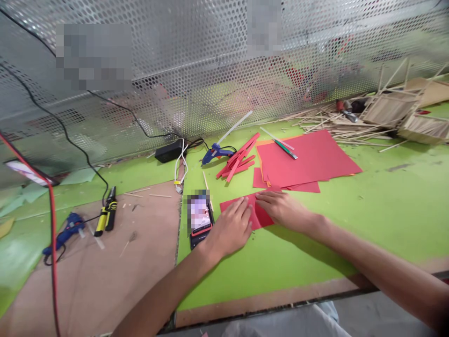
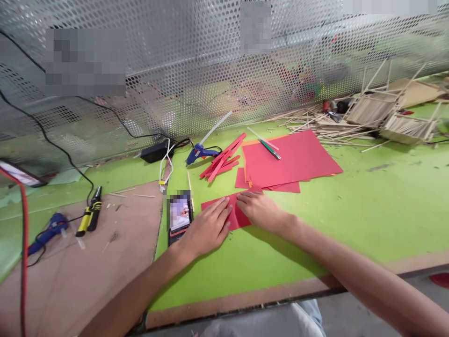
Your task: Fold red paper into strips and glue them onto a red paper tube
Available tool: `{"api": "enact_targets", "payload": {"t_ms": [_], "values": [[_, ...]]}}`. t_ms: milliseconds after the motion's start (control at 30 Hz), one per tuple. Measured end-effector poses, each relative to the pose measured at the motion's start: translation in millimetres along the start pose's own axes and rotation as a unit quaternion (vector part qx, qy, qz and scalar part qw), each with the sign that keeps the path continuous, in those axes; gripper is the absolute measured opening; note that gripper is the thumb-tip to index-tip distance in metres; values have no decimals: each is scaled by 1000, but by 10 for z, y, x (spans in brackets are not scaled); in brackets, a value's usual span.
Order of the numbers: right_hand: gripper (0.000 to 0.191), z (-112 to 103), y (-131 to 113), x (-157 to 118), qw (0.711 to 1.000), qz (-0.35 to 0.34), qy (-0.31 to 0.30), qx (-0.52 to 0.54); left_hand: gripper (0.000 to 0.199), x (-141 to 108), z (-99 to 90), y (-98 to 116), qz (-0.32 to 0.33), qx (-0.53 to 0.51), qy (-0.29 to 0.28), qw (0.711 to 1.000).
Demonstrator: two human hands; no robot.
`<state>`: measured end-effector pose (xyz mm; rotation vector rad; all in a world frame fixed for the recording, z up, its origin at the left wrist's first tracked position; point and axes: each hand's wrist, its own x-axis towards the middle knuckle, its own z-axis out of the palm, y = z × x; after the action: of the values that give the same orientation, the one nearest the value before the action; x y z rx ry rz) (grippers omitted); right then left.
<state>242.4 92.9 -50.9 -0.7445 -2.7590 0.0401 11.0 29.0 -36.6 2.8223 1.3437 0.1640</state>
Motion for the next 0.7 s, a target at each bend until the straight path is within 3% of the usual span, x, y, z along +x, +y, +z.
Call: {"api": "enact_targets", "payload": {"t_ms": [200, 700], "values": [[41, 195, 15, -20, 996, -64, 61, -13, 51, 34, 8, -31, 0, -13, -6, 1000], [47, 258, -143, -57, 998, 1, 47, -51, 62, 39, 68, 161, -42, 35, -63, 997]]}}
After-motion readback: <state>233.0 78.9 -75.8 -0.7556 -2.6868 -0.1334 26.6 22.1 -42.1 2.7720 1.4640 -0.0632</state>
